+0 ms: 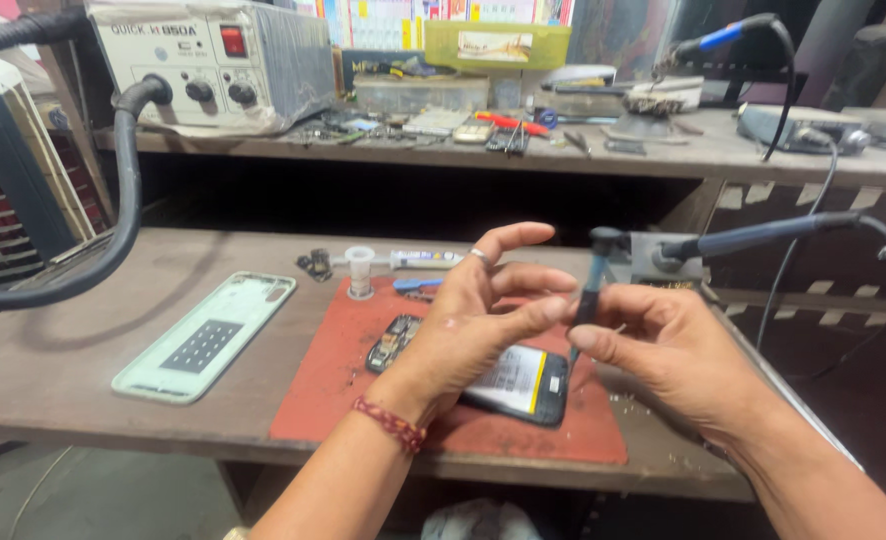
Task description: The person uses a precision screwdriver to remove screws from the back of a smartphone. They carefully unscrew multiple fasteners and place them on the workbench, preparing to open the device.
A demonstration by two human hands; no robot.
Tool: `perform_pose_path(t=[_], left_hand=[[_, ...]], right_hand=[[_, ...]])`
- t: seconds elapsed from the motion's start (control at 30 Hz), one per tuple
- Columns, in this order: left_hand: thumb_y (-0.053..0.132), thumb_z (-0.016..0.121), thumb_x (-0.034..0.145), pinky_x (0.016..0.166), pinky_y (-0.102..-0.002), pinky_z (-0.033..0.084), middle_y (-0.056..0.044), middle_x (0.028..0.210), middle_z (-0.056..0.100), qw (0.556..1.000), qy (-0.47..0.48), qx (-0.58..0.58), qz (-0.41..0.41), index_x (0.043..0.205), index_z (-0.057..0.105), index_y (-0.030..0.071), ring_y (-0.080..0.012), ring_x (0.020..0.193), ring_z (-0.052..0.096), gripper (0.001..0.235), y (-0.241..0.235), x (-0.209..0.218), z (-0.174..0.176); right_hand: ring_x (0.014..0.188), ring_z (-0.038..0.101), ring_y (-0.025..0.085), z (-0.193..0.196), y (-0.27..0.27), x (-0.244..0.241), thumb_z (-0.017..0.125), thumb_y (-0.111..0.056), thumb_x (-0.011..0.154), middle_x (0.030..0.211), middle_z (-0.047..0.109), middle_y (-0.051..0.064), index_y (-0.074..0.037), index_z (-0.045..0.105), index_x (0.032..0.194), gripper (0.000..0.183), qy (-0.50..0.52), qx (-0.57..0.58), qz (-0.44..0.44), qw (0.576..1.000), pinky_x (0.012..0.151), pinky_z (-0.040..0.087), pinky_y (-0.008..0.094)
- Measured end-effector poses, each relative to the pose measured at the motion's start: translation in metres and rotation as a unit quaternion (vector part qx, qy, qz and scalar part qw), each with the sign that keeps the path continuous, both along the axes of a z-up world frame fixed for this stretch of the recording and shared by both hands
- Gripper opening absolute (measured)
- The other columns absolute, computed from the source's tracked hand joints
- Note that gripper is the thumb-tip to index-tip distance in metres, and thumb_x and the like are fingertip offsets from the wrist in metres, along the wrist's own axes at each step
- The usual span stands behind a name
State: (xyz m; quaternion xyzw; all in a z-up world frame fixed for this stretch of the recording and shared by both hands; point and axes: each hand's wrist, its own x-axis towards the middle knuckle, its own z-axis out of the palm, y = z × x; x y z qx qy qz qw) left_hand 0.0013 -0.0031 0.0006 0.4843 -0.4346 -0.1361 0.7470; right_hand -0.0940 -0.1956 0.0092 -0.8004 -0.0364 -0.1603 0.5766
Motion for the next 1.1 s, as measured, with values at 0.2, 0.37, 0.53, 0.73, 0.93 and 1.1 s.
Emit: perform_pose_path(t=[0.2, 0.37, 0.53, 0.73, 0.93, 1.1], left_hand=[[0.006, 0.073, 0.088, 0.076, -0.025, 0.058, -0.004, 0.102, 0.073, 0.997, 0.049, 0.003, 0.062, 0.127, 0.063, 0.004, -0.0075, 0.09, 0.069, 0.041, -0.003, 0.014, 0.011], [0.003, 0.073, 0.086, 0.074, -0.025, 0.058, -0.001, 0.094, 0.071, 0.99, -0.015, 0.094, 0.1, 0.115, 0.068, 0.003, -0.0068, 0.084, 0.066, 0.029, 0.001, 0.028, 0.038], [0.006, 0.072, 0.088, 0.08, -0.026, 0.059, -0.001, 0.092, 0.073, 0.969, -0.135, 0.183, 0.097, 0.109, 0.071, 0.002, -0.0079, 0.088, 0.069, 0.021, 0.004, 0.041, 0.047], [0.016, 0.075, 0.086, 0.089, -0.028, 0.058, -0.005, 0.107, 0.08, 0.889, -0.278, 0.364, 0.023, 0.115, 0.075, 0.006, -0.0101, 0.099, 0.073, 0.03, 0.018, 0.053, 0.05], [0.016, 0.072, 0.085, 0.092, -0.03, 0.057, -0.005, 0.112, 0.079, 0.851, -0.283, 0.438, -0.062, 0.124, 0.073, 0.01, -0.0145, 0.104, 0.073, 0.039, 0.03, 0.063, 0.045], [0.025, 0.073, 0.086, 0.096, -0.033, 0.056, -0.004, 0.114, 0.079, 0.828, -0.293, 0.476, -0.056, 0.126, 0.074, 0.015, -0.0167, 0.11, 0.072, 0.042, 0.04, 0.058, 0.045]], right_hand=[[0.081, 0.064, 0.009, 0.034, -0.023, 0.006, 0.074, -0.014, 0.087, 0.093, 0.076, 0.006, -0.004, 0.075, 0.115, 0.03, -0.031, -0.035, -0.042, 0.998, 0.069, 0.049, 0.026], [0.084, 0.068, 0.008, 0.057, -0.033, 0.013, 0.071, -0.013, 0.084, 0.1, 0.078, 0.005, -0.004, 0.073, 0.113, 0.031, -0.02, -0.039, -0.04, 0.998, 0.074, 0.054, 0.025], [0.084, 0.068, 0.007, 0.056, -0.034, 0.022, 0.072, -0.013, 0.084, 0.094, 0.077, 0.003, -0.004, 0.074, 0.11, 0.028, -0.007, -0.065, -0.036, 0.997, 0.073, 0.055, 0.025], [0.074, 0.061, 0.006, 0.044, -0.028, 0.026, 0.074, -0.016, 0.085, 0.083, 0.071, 0.0, -0.004, 0.074, 0.106, 0.024, 0.028, -0.1, -0.031, 0.994, 0.068, 0.052, 0.025], [0.067, 0.057, 0.007, 0.04, -0.021, 0.026, 0.074, -0.016, 0.084, 0.077, 0.071, 0.0, -0.005, 0.076, 0.105, 0.024, 0.058, -0.12, -0.02, 0.991, 0.062, 0.05, 0.026], [0.07, 0.061, 0.004, 0.036, -0.013, 0.02, 0.075, -0.019, 0.085, 0.079, 0.075, 0.0, -0.004, 0.076, 0.105, 0.024, 0.084, -0.138, -0.018, 0.987, 0.063, 0.05, 0.024]])
